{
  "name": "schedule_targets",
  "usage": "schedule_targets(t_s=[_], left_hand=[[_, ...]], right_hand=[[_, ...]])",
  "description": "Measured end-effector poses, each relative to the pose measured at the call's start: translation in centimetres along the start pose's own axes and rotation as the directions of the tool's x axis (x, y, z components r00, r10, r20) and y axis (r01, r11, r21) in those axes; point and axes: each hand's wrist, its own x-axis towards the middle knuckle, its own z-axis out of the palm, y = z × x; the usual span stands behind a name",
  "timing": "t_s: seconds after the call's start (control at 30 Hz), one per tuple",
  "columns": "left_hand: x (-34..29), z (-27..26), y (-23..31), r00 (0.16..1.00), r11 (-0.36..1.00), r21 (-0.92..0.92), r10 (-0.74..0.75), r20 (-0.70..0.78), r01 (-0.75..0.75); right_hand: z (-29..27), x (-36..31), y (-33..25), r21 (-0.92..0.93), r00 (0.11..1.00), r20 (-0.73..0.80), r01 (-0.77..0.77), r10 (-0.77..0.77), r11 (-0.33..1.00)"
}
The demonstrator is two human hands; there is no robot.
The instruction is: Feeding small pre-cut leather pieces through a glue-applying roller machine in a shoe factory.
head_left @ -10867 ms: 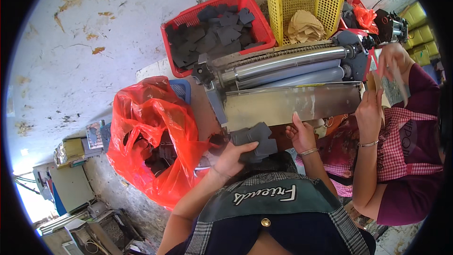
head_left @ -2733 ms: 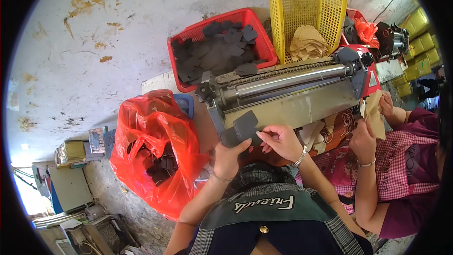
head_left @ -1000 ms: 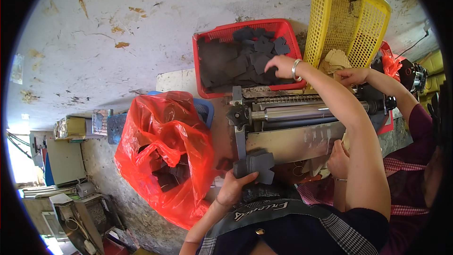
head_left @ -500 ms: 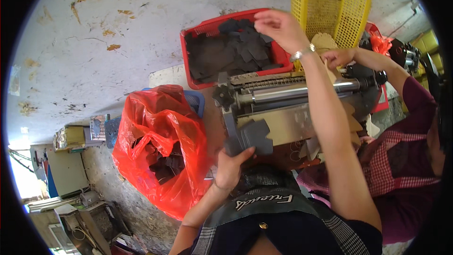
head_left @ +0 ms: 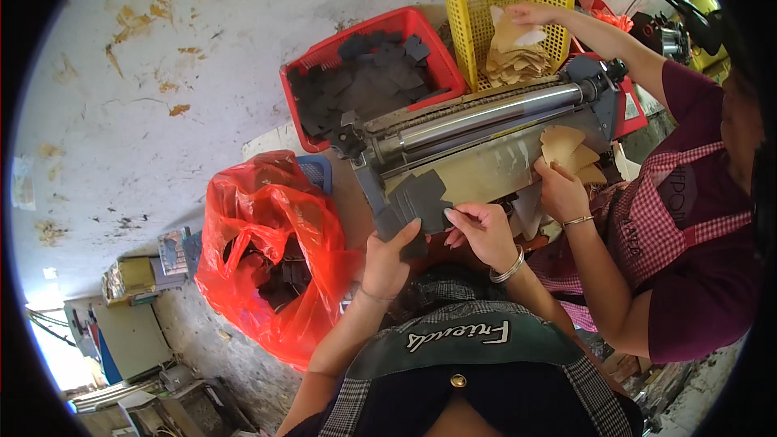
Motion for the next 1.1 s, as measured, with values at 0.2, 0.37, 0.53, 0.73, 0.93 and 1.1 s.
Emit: schedule_targets(t_s=[0.2, 0.37, 0.53, 0.73, 0.93, 1.1], left_hand=[[0.0, -2.3, -1.9, 0.994, 0.99, 0.129, 0.06, -0.088, -0.049], [1.0, -1.9, -3.3, 0.966, 0.969, 0.173, 0.203, -0.16, -0.175], [1.0, -1.9, -2.3, 0.98, 0.981, 0.12, 0.165, -0.111, -0.152], [1.5, -0.8, -2.4, 0.97, 0.975, 0.145, 0.192, -0.152, -0.17], [1.4, -0.8, -1.7, 0.976, 0.985, 0.105, 0.155, -0.155, -0.14], [1.6, -0.7, -1.9, 0.977, 0.985, 0.088, 0.158, -0.144, -0.147]], right_hand=[[-2.7, 2.2, 1.1, -0.214, 0.987, -0.059, -0.16, 0.151, 0.964], [-2.2, 5.8, 1.6, -0.319, 0.986, -0.105, 0.093, -0.133, 0.943], [-1.6, 3.1, 0.6, -0.2, 0.977, 0.071, -0.184, 0.201, 0.962], [-1.8, 5.8, 0.6, -0.257, 0.992, -0.114, 0.03, -0.061, 0.966], [-2.0, 3.0, 0.2, -0.15, 0.974, 0.047, -0.214, 0.223, 0.965], [-2.0, 6.9, 0.4, -0.173, 0.986, -0.152, -0.093, 0.066, 0.981]])
